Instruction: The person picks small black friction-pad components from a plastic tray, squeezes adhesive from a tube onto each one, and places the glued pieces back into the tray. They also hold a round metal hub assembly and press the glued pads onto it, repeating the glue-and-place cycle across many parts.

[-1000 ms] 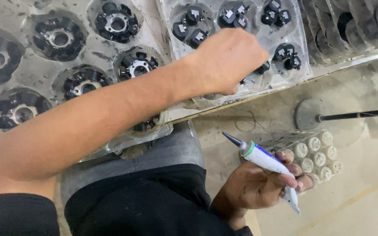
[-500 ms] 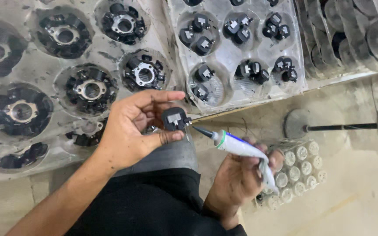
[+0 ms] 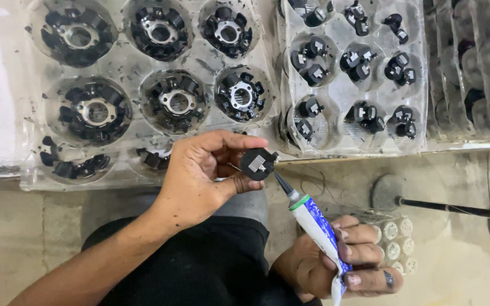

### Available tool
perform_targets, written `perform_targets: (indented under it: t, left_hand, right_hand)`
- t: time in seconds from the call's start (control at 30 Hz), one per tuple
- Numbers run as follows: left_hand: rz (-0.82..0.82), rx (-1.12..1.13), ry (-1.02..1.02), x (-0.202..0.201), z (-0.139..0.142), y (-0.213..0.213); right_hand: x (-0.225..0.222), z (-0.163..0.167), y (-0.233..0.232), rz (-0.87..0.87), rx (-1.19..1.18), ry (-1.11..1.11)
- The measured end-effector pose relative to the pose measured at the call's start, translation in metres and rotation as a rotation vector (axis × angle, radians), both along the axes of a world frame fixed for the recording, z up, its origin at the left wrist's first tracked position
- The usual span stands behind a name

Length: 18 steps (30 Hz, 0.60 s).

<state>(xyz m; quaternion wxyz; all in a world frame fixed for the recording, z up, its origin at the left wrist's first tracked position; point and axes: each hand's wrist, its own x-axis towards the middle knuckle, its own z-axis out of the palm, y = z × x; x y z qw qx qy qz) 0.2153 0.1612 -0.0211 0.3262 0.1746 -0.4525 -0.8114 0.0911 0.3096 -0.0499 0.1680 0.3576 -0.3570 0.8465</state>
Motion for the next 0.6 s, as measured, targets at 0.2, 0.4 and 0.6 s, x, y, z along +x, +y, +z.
perform_targets:
  t: [0.2, 0.4, 0.6]
  left_hand:
    - [-0.017, -0.036, -0.032, 0.0067, 0.0032, -0.0024]
    - [-0.028, -0.055, -0.057, 0.0091, 0.0043, -0.0020]
    - [-0.055, -0.047, -0.060, 0.0109, 0.0047, 0.0021]
  right_hand:
    - [0.0077, 0.0046, -0.0040, -0.037, -0.003, -0.026]
    - [0.0020, 0.0024, -0.0012, -0.009, -0.036, 0.016]
    - [0.0026, 0.0008, 0.0034, -0.115, 0.078, 0.129]
